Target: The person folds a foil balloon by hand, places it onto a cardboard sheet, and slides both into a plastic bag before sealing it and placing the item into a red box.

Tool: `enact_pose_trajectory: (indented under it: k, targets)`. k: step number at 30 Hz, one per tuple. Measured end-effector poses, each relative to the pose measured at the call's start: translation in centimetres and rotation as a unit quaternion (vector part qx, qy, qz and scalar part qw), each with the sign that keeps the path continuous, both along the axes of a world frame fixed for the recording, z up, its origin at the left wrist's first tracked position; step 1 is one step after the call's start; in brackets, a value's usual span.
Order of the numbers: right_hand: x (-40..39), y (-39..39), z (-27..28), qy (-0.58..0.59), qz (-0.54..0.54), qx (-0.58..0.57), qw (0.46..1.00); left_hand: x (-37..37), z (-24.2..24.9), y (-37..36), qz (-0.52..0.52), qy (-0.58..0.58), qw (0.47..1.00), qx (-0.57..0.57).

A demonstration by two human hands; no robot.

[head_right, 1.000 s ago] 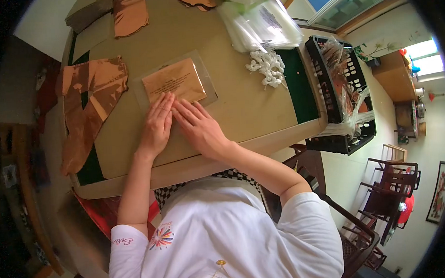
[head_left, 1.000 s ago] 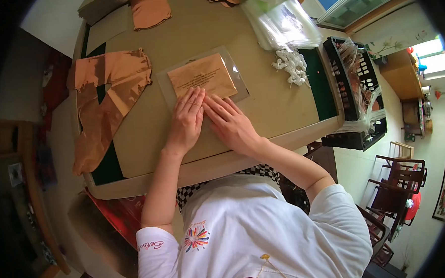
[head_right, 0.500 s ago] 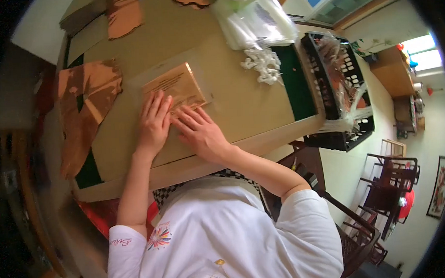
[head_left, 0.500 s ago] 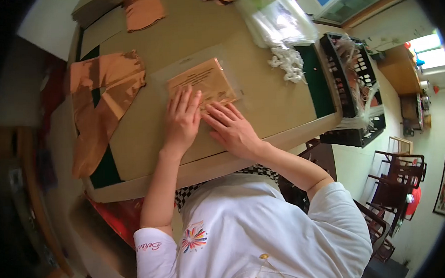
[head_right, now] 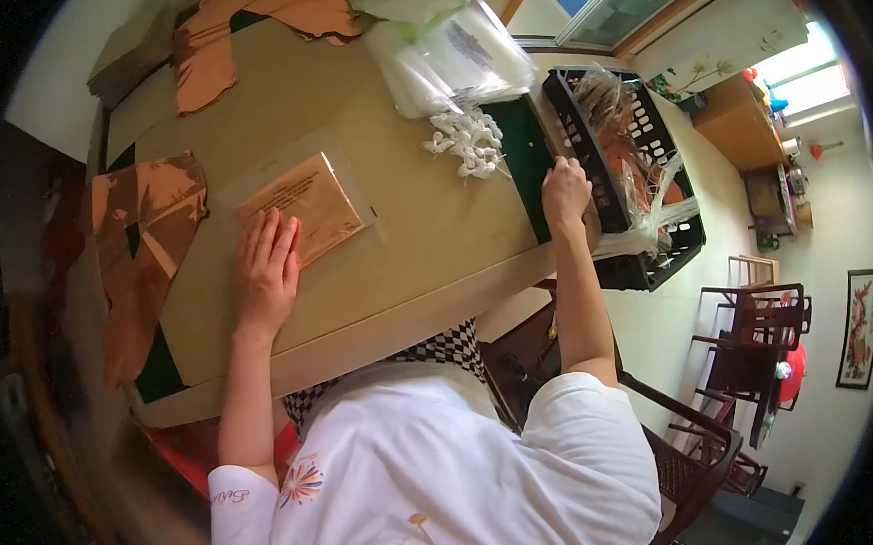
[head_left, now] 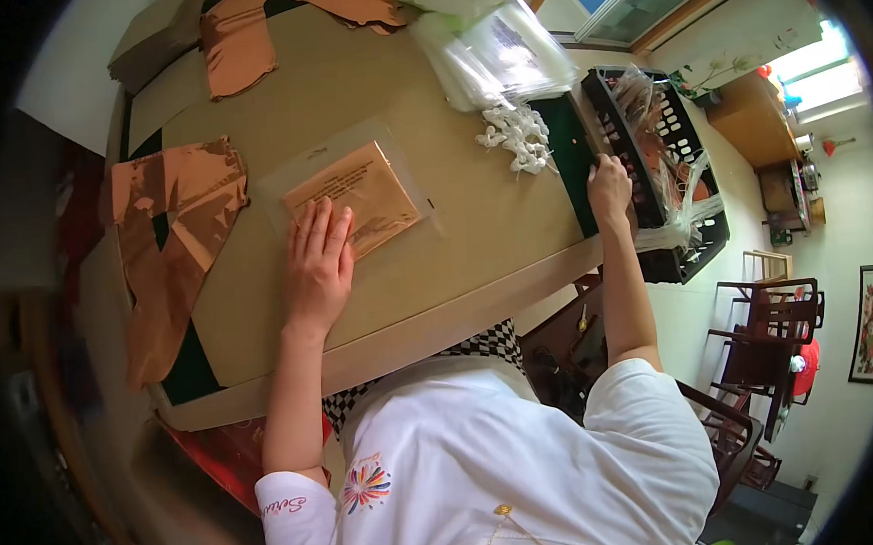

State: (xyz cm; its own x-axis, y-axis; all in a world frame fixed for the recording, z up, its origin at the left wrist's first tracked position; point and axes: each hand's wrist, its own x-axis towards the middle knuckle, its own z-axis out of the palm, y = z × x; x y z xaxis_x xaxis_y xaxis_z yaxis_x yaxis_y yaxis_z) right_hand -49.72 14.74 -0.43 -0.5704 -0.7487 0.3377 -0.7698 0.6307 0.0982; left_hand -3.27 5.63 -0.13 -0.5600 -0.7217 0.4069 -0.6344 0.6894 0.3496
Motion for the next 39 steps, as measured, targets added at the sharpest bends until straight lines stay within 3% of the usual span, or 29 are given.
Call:
enact_pose_trajectory:
  k: [2,5,9,11,13,15,18,27,33,36,39]
  targets:
    - [-0.3,0.3,0.0,-0.007,-0.007,-0.011,1.000,-0.4,0.0,0.1,0.008,-0.012,1.000,-0.002]
    - [-0.3,0.2,1.4,-0.149,-0.030,-0.008,0.988,-0.1,1.3,0.4,0.019,-0.067,0.997,-0.012]
    - [5.1,-0.2,3.4,-0.260,0.156,-0.132,0.944,-1.8,3.5,0.7,0.004,-0.088,0.996,-0.010]
    - [11.4,0.0,4.7,-0.391,0.221,-0.081,0.890,-3.0,3.1,0.4,-0.012,-0.076,0.997,-0.004]
    - [16.5,0.4,4.9,-0.416,0.301,0.024,0.858,-4.1,2.5,-0.1,-0.025,-0.047,0.999,0.005]
    - [19.5,0.4,5.6,-0.416,0.357,0.056,0.834,-4.3,1.3,-0.6,-0.023,-0.065,0.998,0.006]
    - [20.9,-0.1,4.7,-0.388,0.310,0.054,0.866,-4.1,0.3,-0.8,-0.018,-0.079,0.997,0.008]
    - [21.8,-1.3,3.9,-0.430,0.269,-0.045,0.860,-4.0,-0.2,-0.8,-0.013,-0.081,0.997,0.005]
    - [24.4,-2.2,3.5,-0.581,0.282,-0.184,0.741,-4.0,0.0,-0.7,-0.005,-0.096,0.995,0.002]
    - [23.7,-1.8,3.6,-0.455,0.311,-0.149,0.821,-4.1,0.0,-0.7,-0.005,-0.093,0.996,0.007]
    - [23.5,-2.4,3.4,-0.420,0.323,-0.114,0.840,-4.0,0.0,-0.6,-0.016,-0.092,0.996,0.014]
